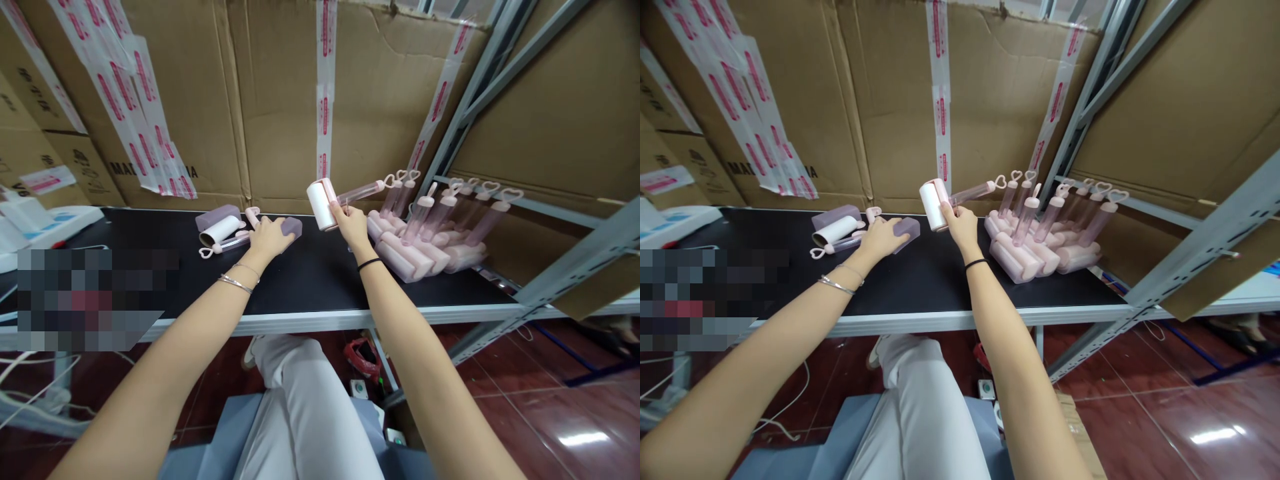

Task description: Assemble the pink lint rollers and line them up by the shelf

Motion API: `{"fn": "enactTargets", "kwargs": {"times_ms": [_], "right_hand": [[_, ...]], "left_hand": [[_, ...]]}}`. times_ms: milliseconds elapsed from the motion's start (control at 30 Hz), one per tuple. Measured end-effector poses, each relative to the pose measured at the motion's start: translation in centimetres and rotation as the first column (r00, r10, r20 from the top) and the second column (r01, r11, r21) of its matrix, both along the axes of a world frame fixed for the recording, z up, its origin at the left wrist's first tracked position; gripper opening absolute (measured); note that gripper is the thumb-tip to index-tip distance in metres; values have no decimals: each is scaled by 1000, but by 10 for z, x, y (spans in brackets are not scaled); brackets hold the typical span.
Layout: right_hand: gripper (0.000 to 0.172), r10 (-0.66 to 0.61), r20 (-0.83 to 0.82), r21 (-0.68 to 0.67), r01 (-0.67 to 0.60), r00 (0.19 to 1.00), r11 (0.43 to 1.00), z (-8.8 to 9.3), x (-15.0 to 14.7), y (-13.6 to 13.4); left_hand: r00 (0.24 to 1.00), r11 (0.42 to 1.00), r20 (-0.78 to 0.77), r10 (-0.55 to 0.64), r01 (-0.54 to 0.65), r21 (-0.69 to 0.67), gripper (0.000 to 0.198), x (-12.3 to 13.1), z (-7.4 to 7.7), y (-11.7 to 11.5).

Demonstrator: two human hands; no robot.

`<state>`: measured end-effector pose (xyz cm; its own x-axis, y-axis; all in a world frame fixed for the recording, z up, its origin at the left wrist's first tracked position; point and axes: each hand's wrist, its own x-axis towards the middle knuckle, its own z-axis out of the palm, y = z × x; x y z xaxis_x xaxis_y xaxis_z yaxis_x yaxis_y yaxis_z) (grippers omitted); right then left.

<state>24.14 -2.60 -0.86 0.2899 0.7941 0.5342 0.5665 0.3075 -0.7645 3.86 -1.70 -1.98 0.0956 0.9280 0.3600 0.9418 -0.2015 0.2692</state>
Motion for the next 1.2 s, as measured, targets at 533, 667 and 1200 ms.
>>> {"fn": "enactTargets", "kwargs": {"times_ms": [533, 667, 1200], "right_hand": [[53, 603, -415, -187, -713, 681, 676, 7, -8, -9], [32, 688, -491, -299, -845, 534, 443, 7, -4, -11], [36, 492, -449, -345, -653, 746, 674, 2, -4, -4]], "left_hand": [[666, 840, 515, -540, 390, 377, 74, -6, -1, 24], [406, 742, 644, -648, 528, 414, 87, 2, -6, 29], [276, 680, 665, -694, 555, 479, 66, 12, 5, 9]]}}
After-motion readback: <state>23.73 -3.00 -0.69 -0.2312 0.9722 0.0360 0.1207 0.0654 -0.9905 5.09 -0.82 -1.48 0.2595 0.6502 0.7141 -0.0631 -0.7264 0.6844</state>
